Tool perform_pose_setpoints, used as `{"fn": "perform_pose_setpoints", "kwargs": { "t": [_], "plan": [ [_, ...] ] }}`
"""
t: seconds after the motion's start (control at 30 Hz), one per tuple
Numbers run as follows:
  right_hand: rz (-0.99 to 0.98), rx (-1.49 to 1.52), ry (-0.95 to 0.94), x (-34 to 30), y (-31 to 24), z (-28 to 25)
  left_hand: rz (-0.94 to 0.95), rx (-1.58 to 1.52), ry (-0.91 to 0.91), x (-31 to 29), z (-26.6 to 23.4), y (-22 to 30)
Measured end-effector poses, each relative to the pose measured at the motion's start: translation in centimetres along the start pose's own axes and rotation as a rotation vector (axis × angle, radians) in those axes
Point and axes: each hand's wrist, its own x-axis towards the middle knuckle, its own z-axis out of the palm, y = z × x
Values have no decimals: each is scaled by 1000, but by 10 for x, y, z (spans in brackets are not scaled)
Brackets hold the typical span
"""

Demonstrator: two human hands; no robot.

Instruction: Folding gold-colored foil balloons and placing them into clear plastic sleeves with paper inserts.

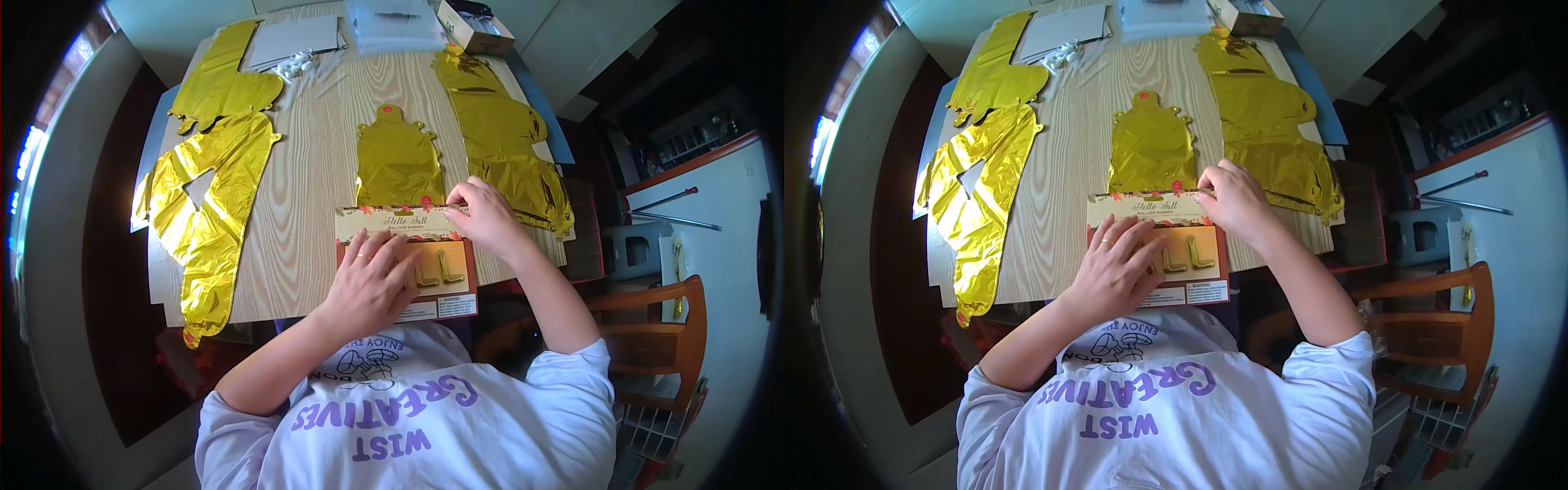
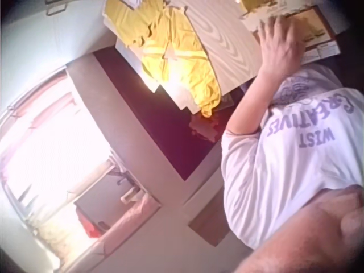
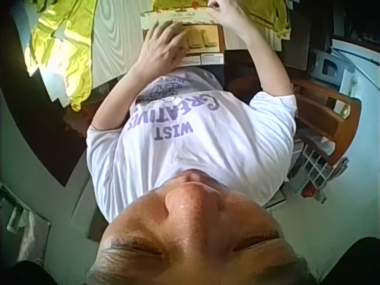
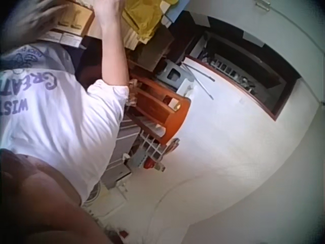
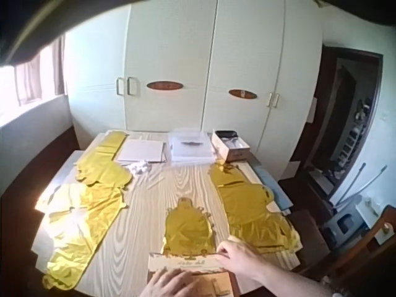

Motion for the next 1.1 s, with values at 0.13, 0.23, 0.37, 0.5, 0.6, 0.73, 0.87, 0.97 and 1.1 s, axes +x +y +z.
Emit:
{"fn": "perform_pose_setpoints", "kwargs": {
  "t": [0.13,0.23,0.37,0.5,0.6,0.73,0.87,0.97,1.1],
  "plan": [
    [110,138,86,18,-3,-5,17,-55,-29,2,9,-10],
    [345,410,-1,64,13,-8,25,-72,-40,2,8,-11],
    [486,461,-202,111,21,-13,40,-106,-73,5,6,-16],
    [456,373,-304,126,11,-18,99,-129,-81,9,2,-24],
    [349,349,-227,119,10,-11,133,-159,-92,13,-1,-28],
    [297,521,-186,109,6,-6,156,-183,-83,13,-1,-33],
    [292,500,-138,104,7,-7,172,-196,-89,15,-3,-35],
    [264,495,-95,104,9,-5,183,-196,-87,16,-1,-37],
    [216,416,10,100,-2,-9,192,-227,-87,17,0,-41]
  ]
}}
